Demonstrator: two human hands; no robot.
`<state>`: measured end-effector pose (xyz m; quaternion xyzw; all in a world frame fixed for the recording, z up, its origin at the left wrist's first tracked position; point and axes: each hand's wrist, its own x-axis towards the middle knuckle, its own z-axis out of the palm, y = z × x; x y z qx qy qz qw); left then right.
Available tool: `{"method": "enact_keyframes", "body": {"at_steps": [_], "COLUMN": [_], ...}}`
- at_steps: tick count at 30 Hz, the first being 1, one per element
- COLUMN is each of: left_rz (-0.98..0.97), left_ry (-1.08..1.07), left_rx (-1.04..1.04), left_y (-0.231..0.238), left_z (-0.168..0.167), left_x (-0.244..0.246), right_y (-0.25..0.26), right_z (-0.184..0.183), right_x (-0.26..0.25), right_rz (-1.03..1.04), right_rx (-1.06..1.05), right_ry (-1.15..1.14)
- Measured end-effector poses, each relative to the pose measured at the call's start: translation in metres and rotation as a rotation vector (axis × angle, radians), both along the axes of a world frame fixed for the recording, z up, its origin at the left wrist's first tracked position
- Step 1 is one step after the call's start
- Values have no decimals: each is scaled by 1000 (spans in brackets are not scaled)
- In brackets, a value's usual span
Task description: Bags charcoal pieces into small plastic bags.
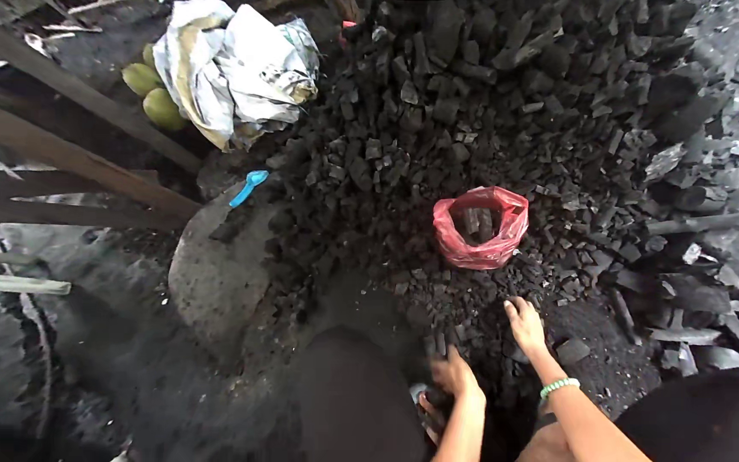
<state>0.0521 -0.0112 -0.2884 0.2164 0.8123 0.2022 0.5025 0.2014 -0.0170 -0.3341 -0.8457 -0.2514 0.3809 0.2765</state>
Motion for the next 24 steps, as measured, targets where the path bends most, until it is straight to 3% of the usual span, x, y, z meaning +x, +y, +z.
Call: {"method": "enact_keyframes", "body": {"at_steps": [2,4,8,11,17,20,24], "left_rz": [-4,-5,161,286,113,5,-170], "left_ry": [-6,-47,-126,-243,-324,-388,-482], "left_rx": [-243,-352,-330,-258,-143,-80,-102], "left_y": [-27,-34,-18,8,72,92,92], "left_z": [4,-1,-23,-19,0,10,17], "left_x": [3,8,25,40,58,66,57], "right_y": [-2,-4,-10,-14,30,52,42], "right_z": [-10,-14,-7,-11,-2,9,8], "right_x": [-7,-15,-42,-59,-36,-29,-24], "right_rz": [79,123,250,171,54,20,-120], "right_rx": [-36,-110,-301,-219,-48,-23,218], "right_ry": [-52,-79,-166,-249,-184,-61,201]}}
